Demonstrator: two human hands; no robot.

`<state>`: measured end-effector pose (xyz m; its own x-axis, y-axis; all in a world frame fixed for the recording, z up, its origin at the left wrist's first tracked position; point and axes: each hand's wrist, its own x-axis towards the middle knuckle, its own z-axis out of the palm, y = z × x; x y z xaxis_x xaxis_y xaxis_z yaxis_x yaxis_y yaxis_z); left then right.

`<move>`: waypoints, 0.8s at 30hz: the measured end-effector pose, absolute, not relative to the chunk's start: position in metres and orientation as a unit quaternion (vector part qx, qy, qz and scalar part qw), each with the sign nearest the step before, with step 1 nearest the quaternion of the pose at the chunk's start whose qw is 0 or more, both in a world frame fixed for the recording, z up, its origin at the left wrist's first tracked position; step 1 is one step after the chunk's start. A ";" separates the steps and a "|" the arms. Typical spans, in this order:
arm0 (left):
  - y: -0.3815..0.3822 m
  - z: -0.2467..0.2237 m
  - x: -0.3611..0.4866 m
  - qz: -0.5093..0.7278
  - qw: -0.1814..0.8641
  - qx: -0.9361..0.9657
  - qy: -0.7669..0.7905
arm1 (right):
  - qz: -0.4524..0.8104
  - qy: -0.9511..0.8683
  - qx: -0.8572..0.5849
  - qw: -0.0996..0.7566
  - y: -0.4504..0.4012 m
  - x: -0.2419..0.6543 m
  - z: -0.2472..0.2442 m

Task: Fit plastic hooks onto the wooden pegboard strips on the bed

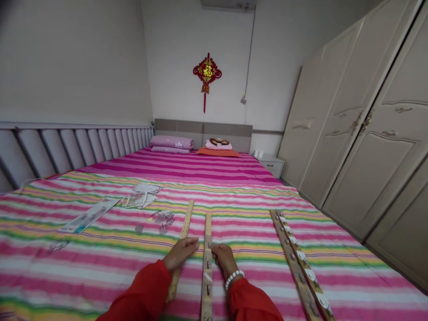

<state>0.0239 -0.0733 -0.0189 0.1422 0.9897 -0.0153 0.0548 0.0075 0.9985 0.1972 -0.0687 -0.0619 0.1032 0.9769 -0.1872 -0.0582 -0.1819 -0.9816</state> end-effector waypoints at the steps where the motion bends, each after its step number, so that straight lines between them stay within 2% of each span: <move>1: -0.072 -0.016 0.008 0.479 0.496 0.529 0.494 | 0.534 -0.407 -0.557 0.490 -0.069 0.198 -0.062; 6: -0.058 -0.017 -0.092 0.629 0.288 0.403 0.599 | 0.553 -0.387 -0.536 0.507 -0.071 0.201 -0.064; 9: -0.052 -0.026 -0.134 0.670 0.212 0.290 0.649 | 0.557 -0.382 -0.527 0.516 -0.071 0.201 -0.067; 19: -0.035 -0.035 -0.145 0.503 0.185 0.293 0.791 | 0.567 -0.367 -0.526 0.517 -0.071 0.205 -0.072; 24: -0.041 -0.030 -0.146 0.487 0.186 0.300 0.799 | 0.568 -0.360 -0.529 0.518 -0.070 0.205 -0.072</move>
<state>-0.1458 -0.0407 -0.0296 -0.7509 0.6603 -0.0058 0.2975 0.3462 0.8898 0.2050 -0.0699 -0.0721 0.0965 0.9691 -0.2271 -0.2077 -0.2035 -0.9568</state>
